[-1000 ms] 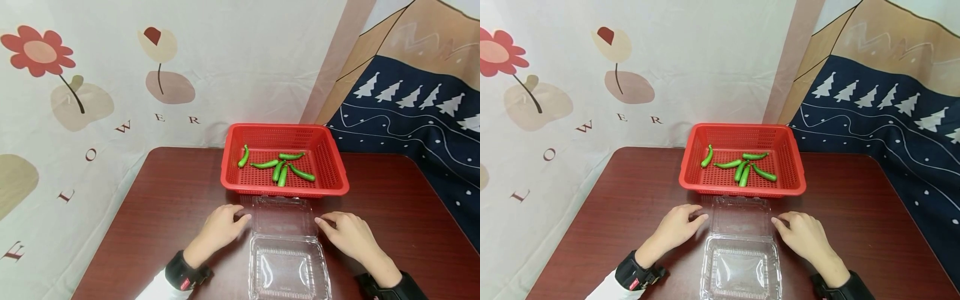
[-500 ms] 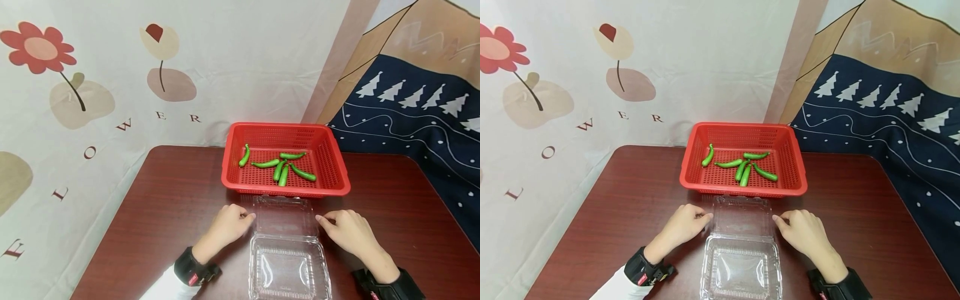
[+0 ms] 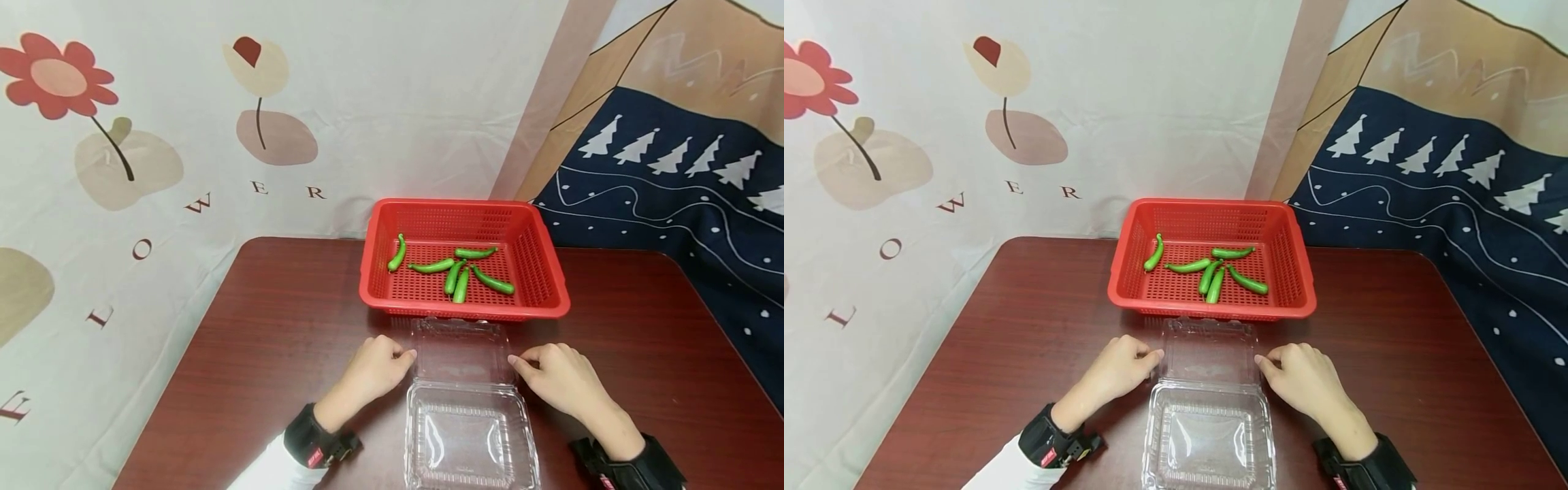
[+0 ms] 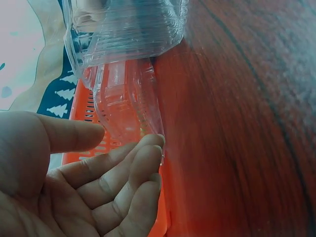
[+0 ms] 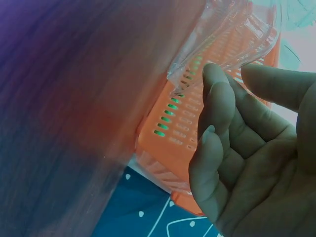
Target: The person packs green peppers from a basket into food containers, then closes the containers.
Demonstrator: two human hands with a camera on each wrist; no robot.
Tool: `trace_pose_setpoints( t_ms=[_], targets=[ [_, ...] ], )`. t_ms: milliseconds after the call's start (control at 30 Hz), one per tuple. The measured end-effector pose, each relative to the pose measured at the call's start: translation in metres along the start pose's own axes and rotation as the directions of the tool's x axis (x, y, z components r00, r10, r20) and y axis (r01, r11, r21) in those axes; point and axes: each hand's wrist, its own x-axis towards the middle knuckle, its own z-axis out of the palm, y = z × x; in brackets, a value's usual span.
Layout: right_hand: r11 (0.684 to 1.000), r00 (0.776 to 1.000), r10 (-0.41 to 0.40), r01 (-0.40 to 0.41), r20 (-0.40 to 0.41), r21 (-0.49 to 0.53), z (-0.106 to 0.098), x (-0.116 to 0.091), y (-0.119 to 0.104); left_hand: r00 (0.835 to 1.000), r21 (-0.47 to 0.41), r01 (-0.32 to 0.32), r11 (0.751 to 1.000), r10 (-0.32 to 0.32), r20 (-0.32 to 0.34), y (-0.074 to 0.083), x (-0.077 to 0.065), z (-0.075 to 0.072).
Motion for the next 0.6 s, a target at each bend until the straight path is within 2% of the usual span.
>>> trace_pose_setpoints(
  t_ms=[233,600],
  targets=[
    [1.000,1.000,0.002,-0.002,0.015,0.009,0.0016,0.0001,0.0012,0.999,-0.044,-0.014,0.999,0.016,0.045,-0.0010,-0.0007,-0.0020],
    [0.999,1.000,-0.022,0.021,0.015,0.024,0.0024,-0.0002,-0.0006,0.997,-0.127,-0.039,0.991,0.047,0.063,-0.0045,-0.0003,-0.0053]
  ],
)
